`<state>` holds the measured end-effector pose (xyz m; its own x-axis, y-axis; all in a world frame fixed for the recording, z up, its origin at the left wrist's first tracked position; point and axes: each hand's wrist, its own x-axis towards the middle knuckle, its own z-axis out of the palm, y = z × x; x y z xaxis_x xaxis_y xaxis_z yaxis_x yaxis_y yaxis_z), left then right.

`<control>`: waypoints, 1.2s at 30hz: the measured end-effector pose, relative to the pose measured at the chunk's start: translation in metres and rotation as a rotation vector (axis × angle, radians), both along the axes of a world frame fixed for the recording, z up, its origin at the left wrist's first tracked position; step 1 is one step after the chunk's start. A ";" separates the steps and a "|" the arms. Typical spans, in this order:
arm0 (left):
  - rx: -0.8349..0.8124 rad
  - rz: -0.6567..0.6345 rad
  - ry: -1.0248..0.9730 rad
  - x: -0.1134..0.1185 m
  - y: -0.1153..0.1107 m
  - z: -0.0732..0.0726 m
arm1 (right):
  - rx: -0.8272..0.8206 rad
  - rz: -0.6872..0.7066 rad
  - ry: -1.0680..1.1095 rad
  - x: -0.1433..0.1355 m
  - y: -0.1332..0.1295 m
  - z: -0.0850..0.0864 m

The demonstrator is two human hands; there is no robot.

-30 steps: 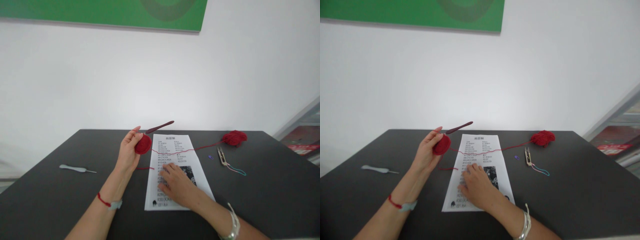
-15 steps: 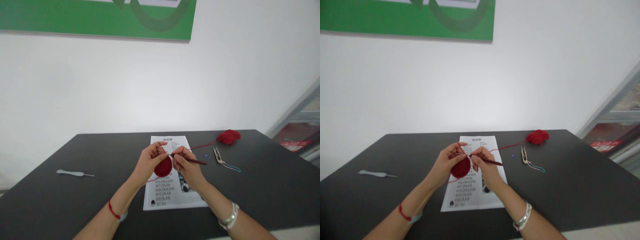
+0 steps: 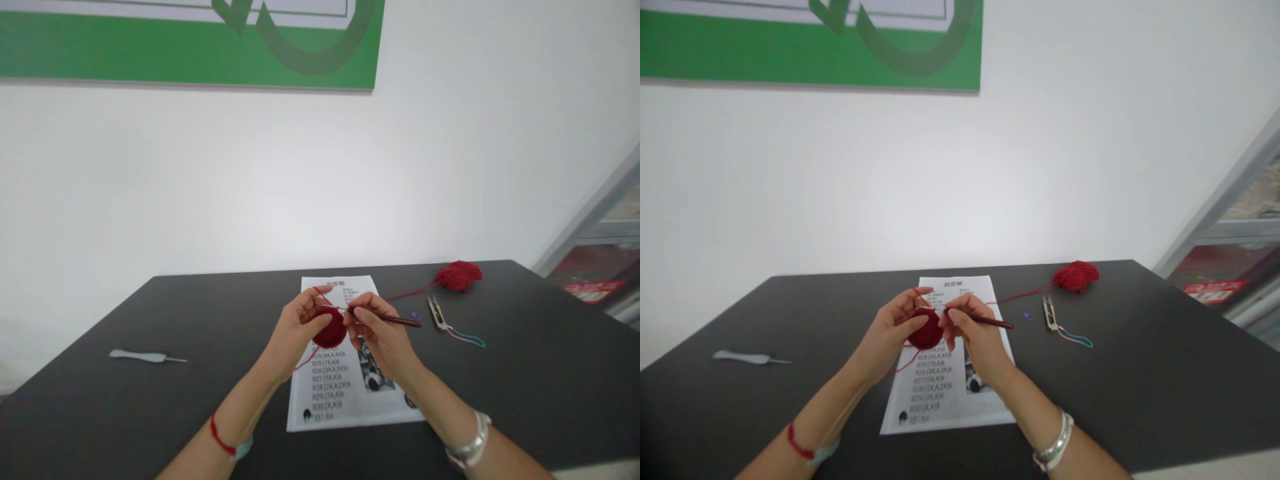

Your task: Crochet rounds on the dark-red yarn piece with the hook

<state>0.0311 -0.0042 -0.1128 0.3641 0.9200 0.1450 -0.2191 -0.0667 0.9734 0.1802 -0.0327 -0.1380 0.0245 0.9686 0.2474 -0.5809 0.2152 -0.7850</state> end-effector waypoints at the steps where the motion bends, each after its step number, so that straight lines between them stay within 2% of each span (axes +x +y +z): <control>1: 0.001 0.005 -0.001 0.000 0.000 0.000 | -0.006 -0.004 -0.001 0.000 0.000 0.000; 15: -0.052 0.003 -0.035 0.001 0.000 -0.002 | -0.020 0.031 -0.025 0.006 0.004 -0.003; 23: -0.038 0.089 -0.037 0.002 -0.002 0.004 | 0.130 -0.185 -0.342 0.016 0.005 -0.004; 36: -0.016 0.117 -0.004 0.003 -0.003 0.005 | 0.186 -0.286 -0.506 0.017 0.001 0.001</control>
<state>0.0339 -0.0068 -0.1078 0.2535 0.9583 0.1317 -0.2148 -0.0770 0.9736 0.1971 -0.0320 -0.1374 0.1126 0.8805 0.4604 -0.0450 0.4674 -0.8829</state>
